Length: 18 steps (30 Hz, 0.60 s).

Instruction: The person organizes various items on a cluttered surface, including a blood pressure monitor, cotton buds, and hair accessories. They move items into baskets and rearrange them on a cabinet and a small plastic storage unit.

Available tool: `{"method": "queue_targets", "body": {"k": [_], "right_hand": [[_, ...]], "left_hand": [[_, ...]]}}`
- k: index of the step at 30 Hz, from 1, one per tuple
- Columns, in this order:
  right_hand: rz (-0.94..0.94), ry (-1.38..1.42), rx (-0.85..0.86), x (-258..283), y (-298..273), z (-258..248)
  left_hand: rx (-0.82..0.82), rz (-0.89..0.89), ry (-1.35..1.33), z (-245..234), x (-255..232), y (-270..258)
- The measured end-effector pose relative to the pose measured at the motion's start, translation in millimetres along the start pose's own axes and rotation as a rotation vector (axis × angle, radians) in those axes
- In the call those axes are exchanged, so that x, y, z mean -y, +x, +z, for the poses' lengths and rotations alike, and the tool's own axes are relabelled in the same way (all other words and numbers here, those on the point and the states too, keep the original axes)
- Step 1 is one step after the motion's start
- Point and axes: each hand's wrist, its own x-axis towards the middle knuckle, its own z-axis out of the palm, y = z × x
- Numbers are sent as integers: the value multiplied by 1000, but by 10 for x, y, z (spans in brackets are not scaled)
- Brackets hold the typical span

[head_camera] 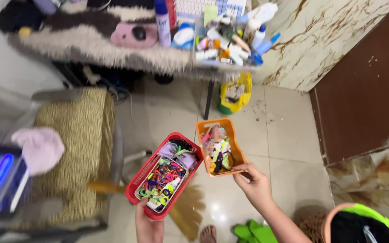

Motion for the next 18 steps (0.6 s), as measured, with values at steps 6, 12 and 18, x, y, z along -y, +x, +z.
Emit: {"method": "queue_targets", "body": {"k": [6,12,18], "right_hand": [[-22,-15,-88,-20,1058,-278],[-18,-109,0,-134,1944,-463],[17,-81,219,-331,3099,-238]], "left_hand": [[67,-7,-59,881,-39,912],[72,-62,-123,1363,-248,1595],[125,48,-216,1622,-581,2579]]}}
